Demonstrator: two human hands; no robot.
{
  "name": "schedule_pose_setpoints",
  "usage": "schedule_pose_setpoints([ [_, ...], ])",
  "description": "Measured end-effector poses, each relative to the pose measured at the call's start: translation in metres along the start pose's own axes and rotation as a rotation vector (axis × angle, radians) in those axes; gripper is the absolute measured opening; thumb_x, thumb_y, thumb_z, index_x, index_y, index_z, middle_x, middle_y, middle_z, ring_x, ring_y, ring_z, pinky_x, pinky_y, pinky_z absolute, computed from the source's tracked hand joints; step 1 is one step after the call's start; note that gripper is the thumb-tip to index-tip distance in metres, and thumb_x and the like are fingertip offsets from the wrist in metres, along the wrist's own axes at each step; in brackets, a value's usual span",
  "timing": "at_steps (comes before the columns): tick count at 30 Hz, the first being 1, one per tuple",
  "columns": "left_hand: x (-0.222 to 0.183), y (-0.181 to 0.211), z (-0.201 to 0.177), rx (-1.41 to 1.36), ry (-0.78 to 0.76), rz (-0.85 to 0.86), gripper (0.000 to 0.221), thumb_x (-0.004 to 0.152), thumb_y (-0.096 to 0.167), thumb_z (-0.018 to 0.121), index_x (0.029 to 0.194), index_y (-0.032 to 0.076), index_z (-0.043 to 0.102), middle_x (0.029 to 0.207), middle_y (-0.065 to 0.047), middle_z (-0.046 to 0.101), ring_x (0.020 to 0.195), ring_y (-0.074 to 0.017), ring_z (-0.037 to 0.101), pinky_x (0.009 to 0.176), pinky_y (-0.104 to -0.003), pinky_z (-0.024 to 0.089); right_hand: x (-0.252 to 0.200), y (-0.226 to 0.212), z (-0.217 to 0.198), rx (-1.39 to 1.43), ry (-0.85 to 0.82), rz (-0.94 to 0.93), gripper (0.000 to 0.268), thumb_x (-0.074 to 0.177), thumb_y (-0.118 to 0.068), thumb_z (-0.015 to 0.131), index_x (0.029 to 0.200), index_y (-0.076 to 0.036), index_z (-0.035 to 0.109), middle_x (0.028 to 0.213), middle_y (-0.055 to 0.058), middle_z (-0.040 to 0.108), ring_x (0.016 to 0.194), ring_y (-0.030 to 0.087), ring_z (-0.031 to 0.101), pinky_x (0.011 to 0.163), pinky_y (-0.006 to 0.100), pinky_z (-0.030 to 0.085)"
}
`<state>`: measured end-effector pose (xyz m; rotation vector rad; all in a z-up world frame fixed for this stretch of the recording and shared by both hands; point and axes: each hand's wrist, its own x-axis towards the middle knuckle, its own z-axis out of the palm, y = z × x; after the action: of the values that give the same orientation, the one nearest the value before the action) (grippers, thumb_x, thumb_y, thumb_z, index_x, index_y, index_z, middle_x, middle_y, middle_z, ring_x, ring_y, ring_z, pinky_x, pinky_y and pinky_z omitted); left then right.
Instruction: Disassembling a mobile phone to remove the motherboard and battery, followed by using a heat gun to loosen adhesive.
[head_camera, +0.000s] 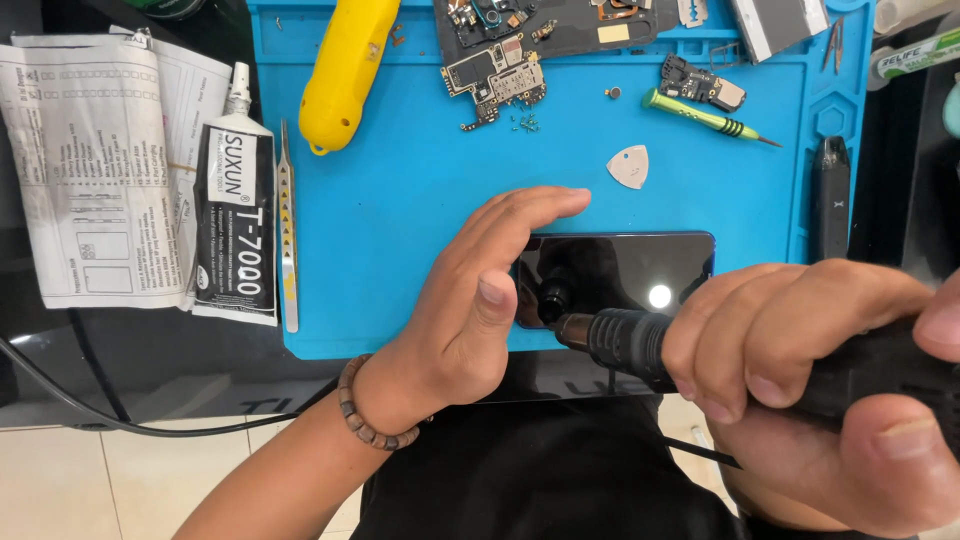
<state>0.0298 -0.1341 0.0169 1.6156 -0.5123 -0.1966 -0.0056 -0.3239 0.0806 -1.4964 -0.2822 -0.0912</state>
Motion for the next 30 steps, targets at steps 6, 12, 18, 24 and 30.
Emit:
schedule_pose_setpoints([
  [6,0.002,0.005,-0.002,-0.047,0.044,-0.064,0.088,0.095,0.070,0.002,0.130,0.003,0.048,0.133,-0.014,0.054,0.130,-0.0299,0.051,0.114,-0.042,0.039,0.003,-0.002,0.014,0.006,0.053,0.020,0.016,0.095,-0.040,0.050,0.110,-0.037,0.047,0.061,-0.001,0.035,0.036,0.013,0.040,0.039,0.029,0.045],
  [12,0.002,0.006,-0.003,-0.053,0.053,-0.078,0.089,0.094,0.070,0.002,0.129,0.003,0.049,0.132,-0.015,0.055,0.128,-0.0291,0.052,0.112,-0.041,0.040,0.004,-0.003,0.019,-0.017,0.054,0.034,0.014,0.097,-0.042,0.051,0.110,-0.038,0.046,0.062,-0.002,0.034,0.037,0.012,0.040,0.041,0.029,0.045],
  [18,0.001,0.004,-0.003,-0.056,0.056,-0.072,0.088,0.095,0.068,0.002,0.129,0.002,0.049,0.131,-0.014,0.055,0.128,-0.0295,0.052,0.112,-0.041,0.040,0.006,0.002,0.017,-0.010,0.020,-0.004,0.016,0.098,-0.042,0.050,0.114,-0.038,0.048,0.062,-0.002,0.034,0.036,0.011,0.040,0.039,0.027,0.045],
  [24,0.001,0.004,-0.003,-0.063,0.052,-0.071,0.088,0.095,0.069,0.001,0.129,0.002,0.048,0.130,-0.014,0.055,0.126,-0.0292,0.053,0.111,-0.041,0.041,0.016,0.003,0.009,-0.014,-0.076,0.028,0.022,0.096,-0.049,0.054,0.093,-0.028,0.047,0.055,-0.004,0.038,0.035,0.010,0.044,0.041,0.024,0.047],
  [30,0.003,0.005,-0.005,-0.058,0.051,-0.073,0.088,0.094,0.067,0.001,0.128,0.001,0.048,0.128,-0.014,0.056,0.125,-0.0292,0.054,0.109,-0.040,0.041,0.015,0.009,0.008,0.024,-0.049,0.037,0.036,0.097,-0.051,0.060,0.080,-0.021,0.049,0.056,-0.004,0.041,0.037,0.010,0.045,0.043,0.023,0.047],
])
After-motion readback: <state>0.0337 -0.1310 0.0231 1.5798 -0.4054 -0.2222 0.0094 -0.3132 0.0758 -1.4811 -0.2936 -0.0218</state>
